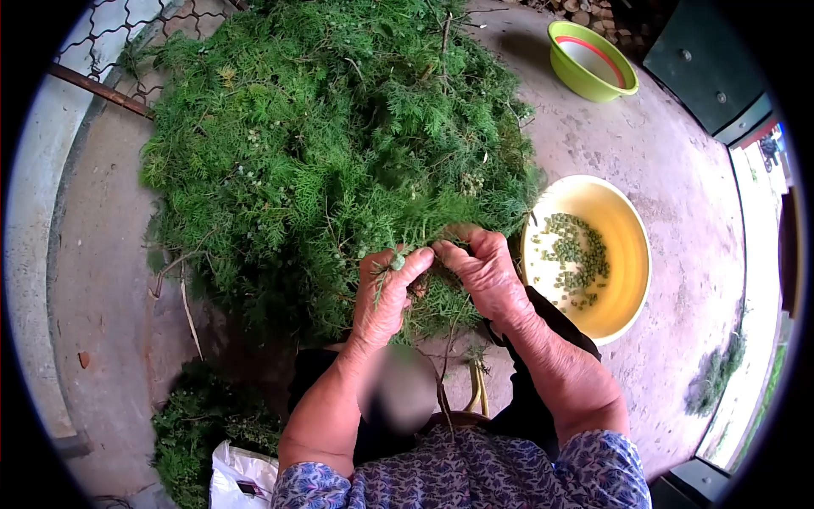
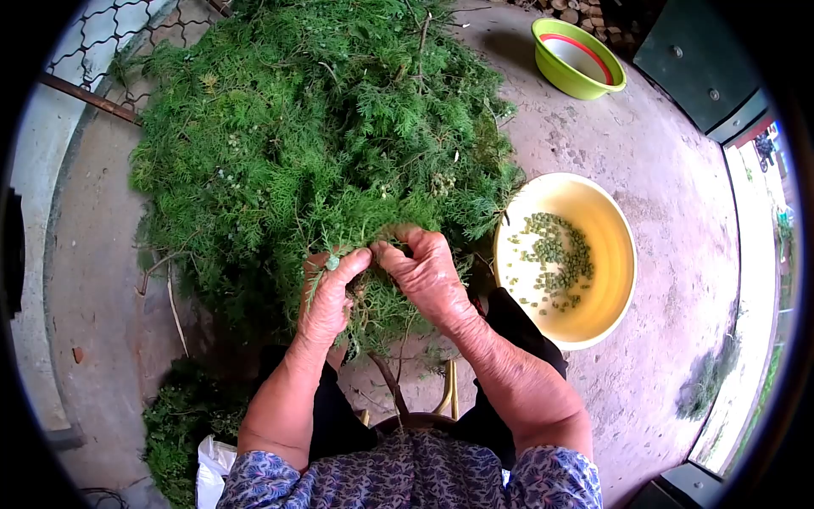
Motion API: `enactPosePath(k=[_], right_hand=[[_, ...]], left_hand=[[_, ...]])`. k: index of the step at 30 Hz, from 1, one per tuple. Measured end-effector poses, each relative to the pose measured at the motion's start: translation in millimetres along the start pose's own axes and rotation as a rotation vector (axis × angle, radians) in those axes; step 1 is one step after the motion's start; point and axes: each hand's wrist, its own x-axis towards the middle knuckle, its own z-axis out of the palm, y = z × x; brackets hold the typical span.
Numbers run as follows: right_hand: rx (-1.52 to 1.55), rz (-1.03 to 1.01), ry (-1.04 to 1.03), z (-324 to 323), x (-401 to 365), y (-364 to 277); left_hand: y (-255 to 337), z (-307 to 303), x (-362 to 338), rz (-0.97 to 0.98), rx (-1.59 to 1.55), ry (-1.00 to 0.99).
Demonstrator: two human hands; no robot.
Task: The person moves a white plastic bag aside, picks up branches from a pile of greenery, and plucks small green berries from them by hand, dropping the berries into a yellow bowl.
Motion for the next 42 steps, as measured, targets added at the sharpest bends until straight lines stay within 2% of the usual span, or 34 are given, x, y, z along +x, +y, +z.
enactPosePath(k=[1,3,4,8,13,16,17,19,21,22,23,25,26,28,29,31,32,34,35,37,39,41,42], right_hand=[[0.0,0.001,0.0,1,-1,-1],[0.156,0.136,0.094,2,-2,-3],[0.287,0.163,0.136,2,-1,-3],[0.74,0.184,-0.014,-17,7,-6],[0.814,0.176,-0.144,-22,6,-8],[0.147,0.034,-0.18,-11,0,-20],[-0.146,-0.163,-0.153,-6,-1,-16],[-0.51,-0.542,-0.092,0,3,-6],[-0.532,-0.484,-0.1,4,-1,-11],[-0.569,-0.501,-0.09,5,-2,-9],[-0.605,-0.518,-0.08,6,-3,-9],[-0.617,-0.494,-0.088,10,-5,-7],[-0.683,-0.596,-0.033,14,-6,-3],[-0.701,-0.77,0.046,18,-9,-1],[-0.7,-0.771,0.047,18,-9,-2],[-0.64,-0.731,0.067,18,-11,-3],[-0.64,-0.731,0.064,18,-11,-3],[-0.186,-0.096,-0.013,16,-13,-2],[0.099,0.167,-0.079,11,-11,-8],[0.188,0.272,-0.191,1,-6,-10],[0.19,0.275,-0.235,1,-10,-12],[-0.012,-0.065,-0.213,7,-23,-16],[0.123,0.038,-0.173,0,-20,-16]], left_hand=[[-1,1,1,-0.001,0.0,0.0],[-1,4,3,-0.064,-0.023,0.116],[4,11,1,0.014,0.03,0.222],[2,7,4,0.032,-0.022,0.101],[4,9,4,0.032,0.04,0.08],[1,6,5,0.054,0.077,0.026],[-1,4,5,0.071,0.072,-0.007],[-9,2,10,0.141,0.097,-0.043],[-19,0,17,0.498,0.299,-0.061],[-20,-1,18,0.531,0.39,-0.049],[-21,-2,19,0.53,0.39,-0.049],[-22,-4,20,0.371,0.462,-0.053],[-24,-2,19,0.371,0.462,-0.052],[-28,3,19,0.238,-0.225,-0.152],[-26,2,19,0.239,-0.225,-0.153],[-17,-2,16,0.114,-0.144,-0.187],[-16,2,14,0.114,-0.146,-0.184],[-14,13,12,0.185,-0.039,-0.055],[-16,11,14,0.185,-0.04,-0.055],[-23,3,20,0.337,0.19,-0.079],[-25,2,23,0.407,0.182,-0.079],[-7,8,14,0.169,0.178,0.087],[-12,5,12,0.35,0.295,-0.032]])
